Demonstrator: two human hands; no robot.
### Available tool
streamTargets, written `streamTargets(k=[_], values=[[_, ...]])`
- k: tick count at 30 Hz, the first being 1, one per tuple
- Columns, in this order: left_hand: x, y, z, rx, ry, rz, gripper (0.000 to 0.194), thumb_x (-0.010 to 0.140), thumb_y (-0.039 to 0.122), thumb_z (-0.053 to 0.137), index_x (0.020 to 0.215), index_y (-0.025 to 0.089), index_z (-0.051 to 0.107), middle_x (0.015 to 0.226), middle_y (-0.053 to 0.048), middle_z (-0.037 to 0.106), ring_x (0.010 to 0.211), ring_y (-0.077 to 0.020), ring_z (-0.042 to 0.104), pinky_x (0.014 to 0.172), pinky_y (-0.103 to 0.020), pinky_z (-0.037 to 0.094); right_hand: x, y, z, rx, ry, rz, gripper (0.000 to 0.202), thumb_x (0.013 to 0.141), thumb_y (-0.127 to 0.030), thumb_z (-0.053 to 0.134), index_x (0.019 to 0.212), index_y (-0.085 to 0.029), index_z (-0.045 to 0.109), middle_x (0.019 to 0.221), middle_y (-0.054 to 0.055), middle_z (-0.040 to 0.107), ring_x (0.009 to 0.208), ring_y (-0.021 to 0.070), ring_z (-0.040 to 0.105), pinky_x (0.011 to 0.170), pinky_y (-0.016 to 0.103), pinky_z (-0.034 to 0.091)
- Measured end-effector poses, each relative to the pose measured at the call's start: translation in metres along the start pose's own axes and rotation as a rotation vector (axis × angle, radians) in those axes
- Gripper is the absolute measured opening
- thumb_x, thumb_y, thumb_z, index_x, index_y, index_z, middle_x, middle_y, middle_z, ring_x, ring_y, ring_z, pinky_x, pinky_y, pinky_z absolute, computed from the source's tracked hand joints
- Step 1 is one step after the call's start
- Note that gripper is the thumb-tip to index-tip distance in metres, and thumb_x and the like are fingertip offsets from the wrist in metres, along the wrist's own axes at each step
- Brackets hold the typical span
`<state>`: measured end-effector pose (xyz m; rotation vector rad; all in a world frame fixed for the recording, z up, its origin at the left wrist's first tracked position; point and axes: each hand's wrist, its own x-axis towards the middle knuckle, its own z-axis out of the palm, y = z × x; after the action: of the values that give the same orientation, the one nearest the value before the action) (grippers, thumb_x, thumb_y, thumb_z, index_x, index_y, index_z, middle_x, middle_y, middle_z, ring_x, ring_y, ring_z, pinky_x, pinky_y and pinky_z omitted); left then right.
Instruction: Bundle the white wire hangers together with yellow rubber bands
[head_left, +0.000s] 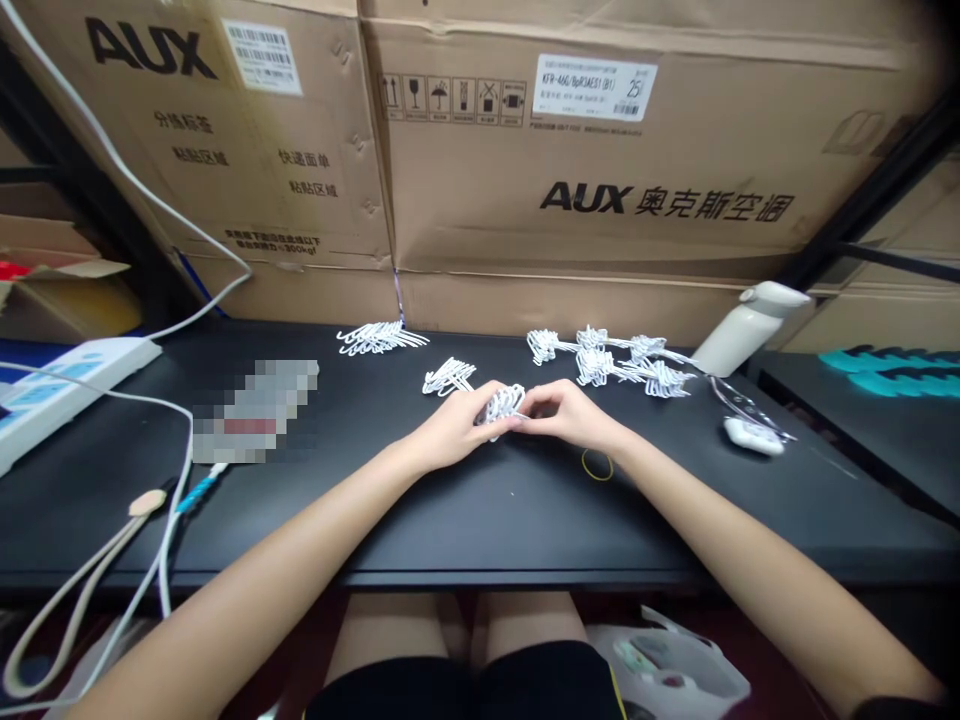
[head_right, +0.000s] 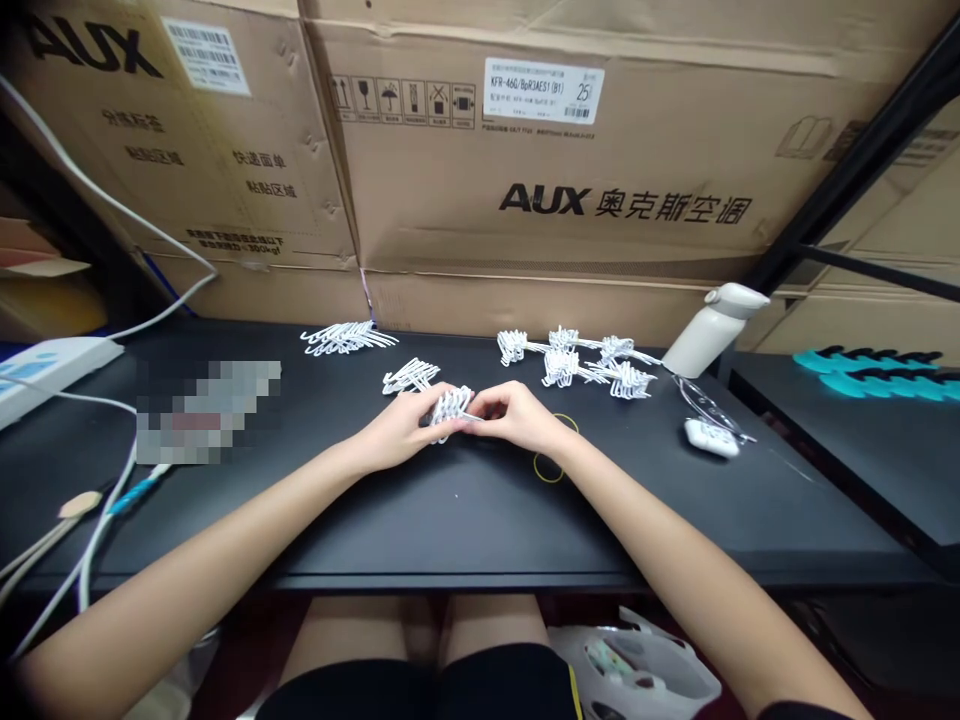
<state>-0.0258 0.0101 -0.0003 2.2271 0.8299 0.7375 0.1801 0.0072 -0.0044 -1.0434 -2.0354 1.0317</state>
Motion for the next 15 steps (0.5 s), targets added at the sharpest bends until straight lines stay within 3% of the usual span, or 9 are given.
streamTargets(k=[4,10,15], values=[[0.0003,-0.0024,0.0015,-0.027,-0.078,0.019,0.033,0.084,0.046,0.052,0.101,0.018,0.057,0.075,0.000,0.060,0.069,-0.0154,0.053,0.067,-0.025,0.039,-0.0002,0.0040,0.0012,-0.124,0.027,-0.024,0.023,0.071,-0.036,0.068,0.065,-0.014,0.065,0.063,0.000,0.056,0.057,0.0098,0.045,0.055,0.023,0.036],[0.0020,-0.0067,0.0000,-0.014,-0.089,0.010,0.038,0.080,0.047,0.057,0.103,0.017,0.060,0.090,-0.003,0.064,0.080,-0.0177,0.057,0.073,-0.027,0.041,-0.0008,0.0052,0.0018,-0.058,-0.027,0.042,0.019,0.068,-0.032,0.069,0.071,-0.013,0.065,0.060,-0.001,0.054,0.055,0.0092,0.044,0.053,0.023,0.035],[0.0022,-0.0073,-0.0014,-0.027,-0.095,-0.011,0.044,0.074,0.048,0.064,0.105,0.016,0.061,0.093,-0.005,0.065,0.083,-0.0197,0.058,0.075,-0.028,0.043,-0.0010,0.0053,0.0000,-0.011,-0.082,0.064,0.026,0.066,-0.037,0.072,0.075,-0.013,0.067,0.057,-0.002,0.053,0.053,0.0085,0.043,0.050,0.022,0.034]])
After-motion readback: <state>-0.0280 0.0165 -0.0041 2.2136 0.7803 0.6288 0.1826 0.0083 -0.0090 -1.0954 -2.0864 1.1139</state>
